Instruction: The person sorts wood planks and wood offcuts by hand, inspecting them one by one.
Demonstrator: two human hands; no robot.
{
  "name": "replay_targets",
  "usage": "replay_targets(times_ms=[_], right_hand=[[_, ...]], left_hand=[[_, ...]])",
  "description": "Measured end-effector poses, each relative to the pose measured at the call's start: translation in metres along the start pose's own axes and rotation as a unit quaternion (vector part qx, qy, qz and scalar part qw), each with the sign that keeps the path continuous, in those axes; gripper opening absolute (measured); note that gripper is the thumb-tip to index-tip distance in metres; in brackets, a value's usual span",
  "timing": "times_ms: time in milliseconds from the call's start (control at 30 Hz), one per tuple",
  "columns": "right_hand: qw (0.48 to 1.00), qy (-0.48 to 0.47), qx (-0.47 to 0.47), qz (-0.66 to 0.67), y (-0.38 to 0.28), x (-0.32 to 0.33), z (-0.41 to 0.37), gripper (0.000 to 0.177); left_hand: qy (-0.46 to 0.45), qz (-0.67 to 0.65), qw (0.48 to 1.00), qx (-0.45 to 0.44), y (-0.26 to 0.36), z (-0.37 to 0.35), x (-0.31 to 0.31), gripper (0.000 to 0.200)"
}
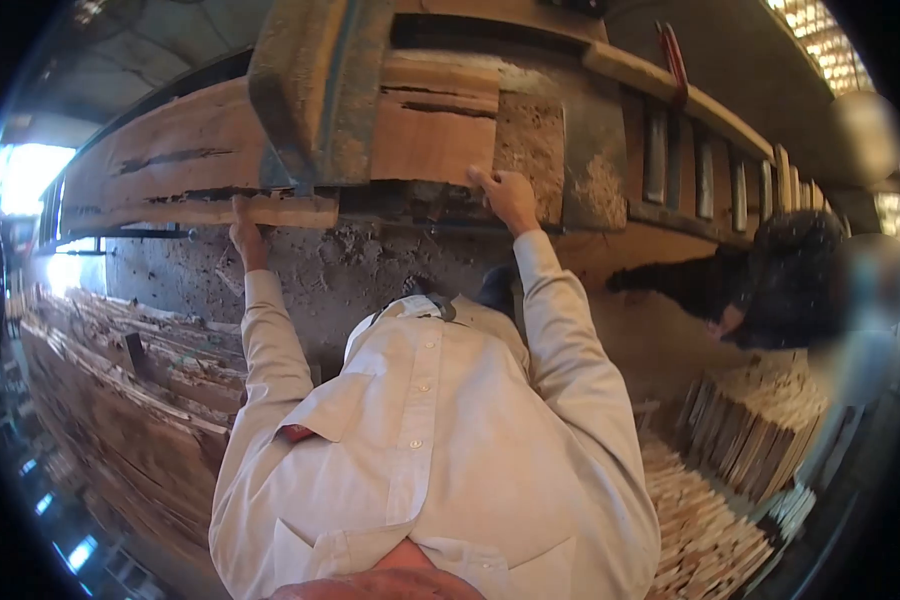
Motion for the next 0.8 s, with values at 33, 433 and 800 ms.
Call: replay_targets(times_ms=[33, 433, 800], right_hand=[[1.0, 0.003, 0.006, -0.001, 0.0, 0.001, 0.002, 0.062], [0.997, -0.028, 0.041, -0.067, 0.0, 0.012, 0.006, 0.073], [0.998, -0.008, 0.041, -0.042, 0.01, 0.006, 0.016, 0.068]], left_hand=[[-0.003, -0.016, 1.0, 0.009, -0.006, 0.007, 0.001, 0.069], [-0.006, -0.014, 0.999, -0.032, 0.007, -0.007, -0.005, 0.076], [-0.008, -0.041, 0.998, -0.042, -0.011, 0.011, -0.005, 0.074]])
Point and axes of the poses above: each hand's wrist, its own z-axis towards the middle knuckle, its own x-axis out of the back of the hand, y = z × x, the point moved 1 cm from there along z, towards the middle knuckle, and after that the axes turned 1 degree about -z, right-handed, at the moved point
